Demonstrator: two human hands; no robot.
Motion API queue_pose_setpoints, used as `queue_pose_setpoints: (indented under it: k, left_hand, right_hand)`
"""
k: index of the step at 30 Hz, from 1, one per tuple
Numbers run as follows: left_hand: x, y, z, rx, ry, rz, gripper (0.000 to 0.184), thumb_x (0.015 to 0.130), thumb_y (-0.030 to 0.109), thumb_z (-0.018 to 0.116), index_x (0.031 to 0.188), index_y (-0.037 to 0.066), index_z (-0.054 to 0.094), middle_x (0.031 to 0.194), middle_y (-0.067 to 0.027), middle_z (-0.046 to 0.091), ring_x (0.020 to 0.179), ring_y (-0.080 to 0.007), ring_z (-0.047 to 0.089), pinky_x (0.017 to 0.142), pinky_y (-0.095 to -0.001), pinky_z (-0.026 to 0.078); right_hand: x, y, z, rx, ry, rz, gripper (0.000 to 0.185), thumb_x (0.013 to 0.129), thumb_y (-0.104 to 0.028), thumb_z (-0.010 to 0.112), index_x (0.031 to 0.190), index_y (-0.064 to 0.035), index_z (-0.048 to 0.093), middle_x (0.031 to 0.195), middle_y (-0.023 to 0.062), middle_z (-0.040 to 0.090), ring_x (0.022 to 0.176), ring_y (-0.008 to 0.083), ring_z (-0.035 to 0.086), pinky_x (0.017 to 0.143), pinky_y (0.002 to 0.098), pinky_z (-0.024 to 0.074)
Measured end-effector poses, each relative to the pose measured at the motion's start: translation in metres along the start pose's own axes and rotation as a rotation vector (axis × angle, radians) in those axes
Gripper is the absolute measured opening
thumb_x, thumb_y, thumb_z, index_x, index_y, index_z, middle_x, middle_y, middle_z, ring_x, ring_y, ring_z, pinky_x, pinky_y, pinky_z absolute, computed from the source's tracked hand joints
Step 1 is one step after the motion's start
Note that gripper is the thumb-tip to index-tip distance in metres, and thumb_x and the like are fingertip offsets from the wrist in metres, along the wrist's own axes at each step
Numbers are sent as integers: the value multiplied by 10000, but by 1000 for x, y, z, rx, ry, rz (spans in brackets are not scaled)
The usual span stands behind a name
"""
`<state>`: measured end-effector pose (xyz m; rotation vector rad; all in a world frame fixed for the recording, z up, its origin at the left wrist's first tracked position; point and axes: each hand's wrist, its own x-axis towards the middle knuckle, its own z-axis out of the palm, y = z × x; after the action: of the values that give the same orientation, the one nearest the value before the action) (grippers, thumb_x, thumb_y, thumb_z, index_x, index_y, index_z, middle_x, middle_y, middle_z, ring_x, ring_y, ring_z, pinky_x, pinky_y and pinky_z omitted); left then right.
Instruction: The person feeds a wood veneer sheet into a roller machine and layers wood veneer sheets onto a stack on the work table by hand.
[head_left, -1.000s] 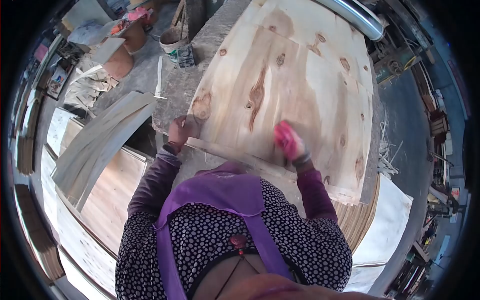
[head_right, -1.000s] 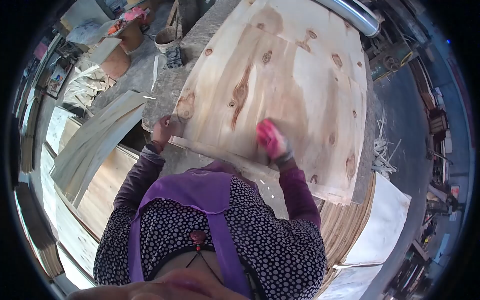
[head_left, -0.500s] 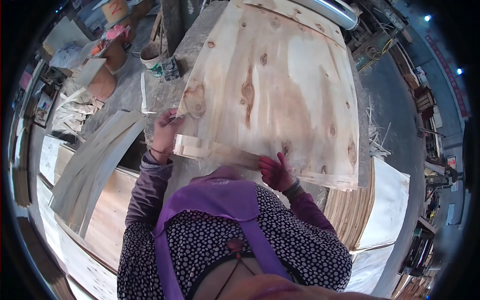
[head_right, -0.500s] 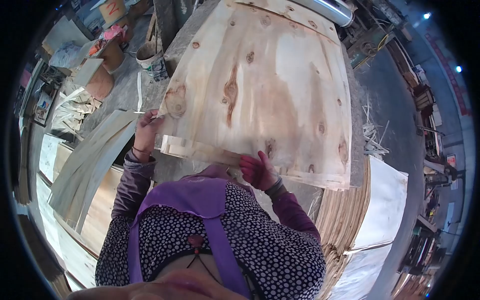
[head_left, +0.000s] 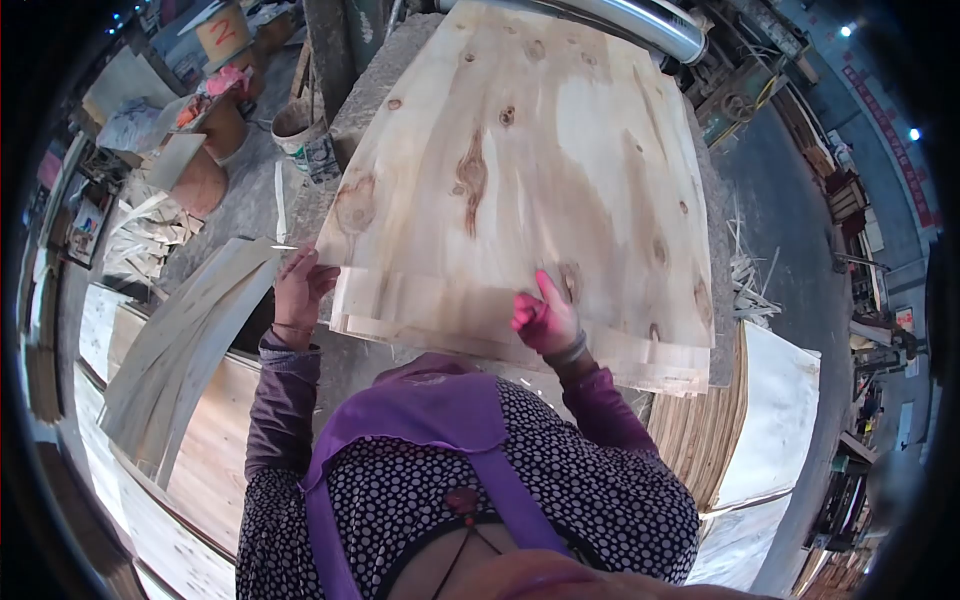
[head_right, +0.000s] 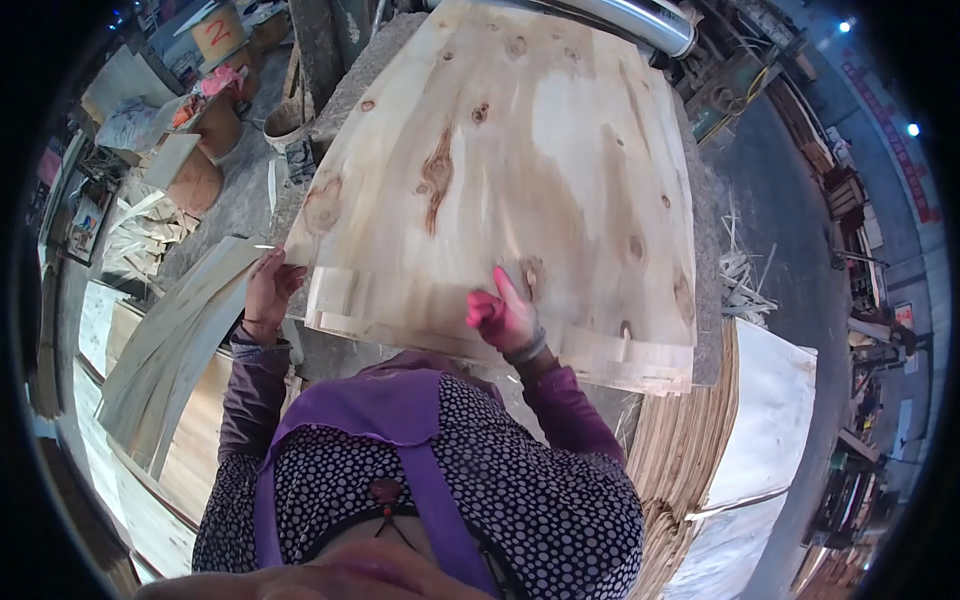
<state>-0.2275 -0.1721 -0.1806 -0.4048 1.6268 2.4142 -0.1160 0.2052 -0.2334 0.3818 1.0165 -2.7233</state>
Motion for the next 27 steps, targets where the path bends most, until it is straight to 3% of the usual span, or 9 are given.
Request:
queue_pose_setpoints:
  k: [2, 5, 10, 12, 16, 19, 20, 23, 27]
  left_hand:
    - [2, -11, -2, -6, 47, -29, 264, 865, 167, 505, 1112, 83, 546, 921, -59, 638, 763, -145, 613, 639, -268, 473]
    - [-4, -22, -1, 15, 90, -99, 300, 868, 185, 505, 1155, 97, 521, 929, -61, 640, 766, -152, 610, 646, -272, 458]
    - [-14, -37, -11, 134, 132, -90, 320, 858, 206, 522, 1156, 90, 521, 928, -49, 634, 734, -136, 587, 649, -259, 438]
    - [-11, -46, -15, 194, 173, -69, 363, 834, 204, 557, 1170, 70, 528, 919, -44, 626, 746, -111, 565, 649, -246, 423]
    - [26, -99, -52, 555, 193, 115, 448, 772, 206, 628, 1156, -9, 546, 893, -63, 622, 744, -143, 573, 607, -282, 445]
    - [39, -126, -54, 828, 229, 239, 518, 719, 277, 670, 1147, 9, 554, 868, -100, 622, 735, -208, 596, 639, -295, 466]
    - [41, -118, -52, 981, 133, 33, 551, 679, 361, 683, 1129, 61, 576, 963, -154, 601, 895, -291, 581, 784, -339, 454]
    - [37, -129, -41, 1402, 271, 150, 574, 671, 419, 666, 1155, 130, 558, 1101, -181, 542, 1049, -357, 497, 911, -405, 388]
    - [47, -130, -37, 1393, 308, 65, 613, 685, 437, 649, 1215, 167, 496, 1204, -179, 475, 1127, -375, 428, 943, -444, 350]
  right_hand:
    - [29, -15, 5, 116, 27, 15, 279, 903, -348, 470, 1143, -213, 509, 861, 135, 630, 698, 212, 592, 656, 366, 467]
    - [93, -37, -11, 269, 88, 178, 451, 855, -351, 563, 1264, -246, 408, 910, 146, 621, 682, 248, 588, 634, 385, 490]
    - [180, -79, -12, 258, 137, 233, 409, 824, -372, 592, 1145, -152, 469, 885, 142, 627, 689, 245, 601, 644, 386, 496]
    - [203, -87, -9, 206, 140, 40, 422, 828, -365, 581, 1130, -98, 455, 957, 144, 611, 825, 251, 607, 737, 406, 493]
    - [221, -88, -11, 481, 45, 23, 458, 832, -340, 571, 1163, -64, 415, 1171, 125, 513, 1098, 252, 505, 951, 438, 393]
    - [197, -50, -15, 177, 114, -66, 459, 825, -320, 580, 1181, -76, 424, 1169, 123, 517, 1098, 260, 502, 951, 436, 391]
    - [190, -37, -25, 170, 61, -74, 426, 846, -301, 550, 1201, -96, 434, 1191, 119, 511, 1129, 268, 477, 955, 438, 384]
    - [141, -9, -31, 88, -29, -19, 385, 873, -295, 508, 1211, -117, 452, 1221, 112, 498, 1149, 271, 462, 949, 440, 385]
    - [56, 14, -20, 12, -126, 167, 397, 904, -340, 445, 1240, -128, 464, 1201, 107, 527, 1106, 254, 499, 911, 413, 415]
